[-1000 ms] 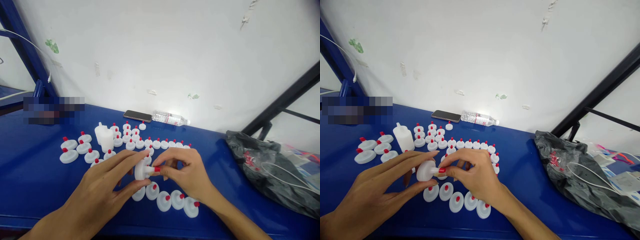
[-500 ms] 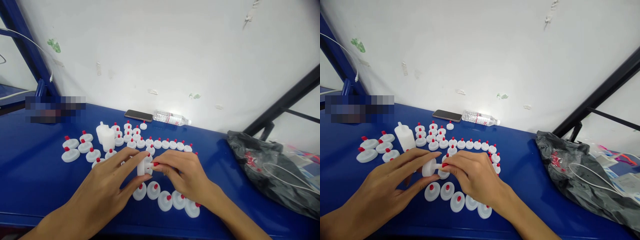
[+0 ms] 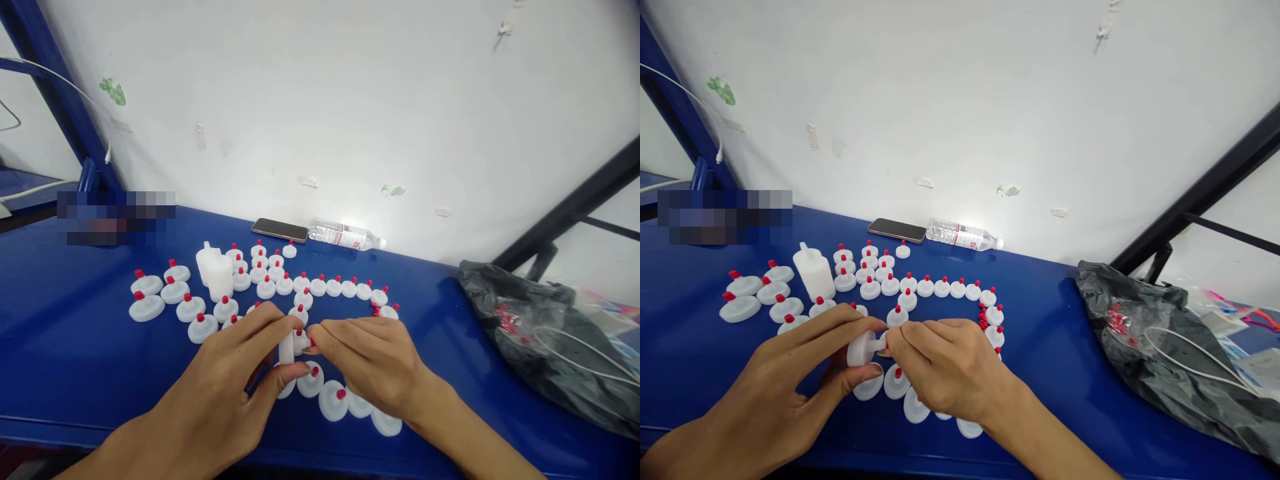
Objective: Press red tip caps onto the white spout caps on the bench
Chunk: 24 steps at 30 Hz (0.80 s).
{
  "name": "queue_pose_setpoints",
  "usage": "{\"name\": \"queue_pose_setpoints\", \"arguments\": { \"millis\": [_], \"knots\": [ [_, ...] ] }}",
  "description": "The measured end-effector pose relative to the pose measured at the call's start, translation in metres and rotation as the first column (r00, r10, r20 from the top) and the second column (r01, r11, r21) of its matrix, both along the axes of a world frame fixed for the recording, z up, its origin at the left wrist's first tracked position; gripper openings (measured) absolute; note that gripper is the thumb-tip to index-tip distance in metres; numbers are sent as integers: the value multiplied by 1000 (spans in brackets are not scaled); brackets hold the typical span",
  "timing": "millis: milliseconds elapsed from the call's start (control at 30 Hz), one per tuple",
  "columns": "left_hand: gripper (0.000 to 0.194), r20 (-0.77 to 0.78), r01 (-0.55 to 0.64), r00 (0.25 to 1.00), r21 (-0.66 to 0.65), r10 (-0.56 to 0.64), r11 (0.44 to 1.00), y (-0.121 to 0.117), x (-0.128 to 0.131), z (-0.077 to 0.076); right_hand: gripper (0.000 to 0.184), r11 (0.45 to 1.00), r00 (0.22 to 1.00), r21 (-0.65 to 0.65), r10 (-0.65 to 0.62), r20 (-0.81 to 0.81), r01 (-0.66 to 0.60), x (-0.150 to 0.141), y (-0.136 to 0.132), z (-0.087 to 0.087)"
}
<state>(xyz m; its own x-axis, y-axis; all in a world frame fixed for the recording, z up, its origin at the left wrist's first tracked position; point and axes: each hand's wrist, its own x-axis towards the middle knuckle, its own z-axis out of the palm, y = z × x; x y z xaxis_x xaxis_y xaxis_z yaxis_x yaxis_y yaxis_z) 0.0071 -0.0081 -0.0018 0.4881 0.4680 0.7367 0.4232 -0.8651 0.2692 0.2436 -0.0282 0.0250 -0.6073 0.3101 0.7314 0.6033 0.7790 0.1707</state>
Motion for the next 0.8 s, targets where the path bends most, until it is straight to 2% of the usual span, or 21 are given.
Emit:
{"name": "queue_pose_setpoints", "arguments": {
  "millis": [100, 200, 267, 333, 400, 467, 533, 633, 800],
  "knots": [
    [22, 3, 10, 1000, -40, -10, 999, -1, 4, 2, 40, 999, 1000, -28, 15, -14, -15, -3, -1, 2],
    [30, -41, 37, 998, -106, -41, 994, -1, 1, 9, 36, 998, 1000, -61, 13, -26, -15, -3, -2, 7],
    [24, -32, -13, 999, -119, 9, 993, 4, -10, 17, 36, 998, 999, -53, -23, -36, 21, 0, -3, 11],
    [23, 8, -142, 990, -118, 144, 983, 15, -30, 29, 35, 997, 996, -33, -68, -58, 67, 8, -2, 16],
    [42, -10, -331, 942, -177, 335, 927, 33, -57, 43, 32, 994, 990, -18, -110, -83, 109, 16, 0, 18],
    [59, -82, -548, 834, -245, 546, 800, 55, -86, 56, 30, 990, 986, -14, -140, -95, 140, 22, 3, 20],
    [60, -112, -645, 758, -271, 642, 714, 77, -112, 65, 30, 988, 983, -11, -157, -94, 157, 24, 5, 20],
    [57, -196, -685, 725, -306, 661, 661, 104, -142, 68, 32, 987, 984, -5, -158, -87, 158, 21, 5, 18],
    [45, -326, -685, 728, -309, 603, 660, 127, -168, 53, 38, 988, 987, -21, -154, -54, 153, 16, 6, 15]
  ]
}}
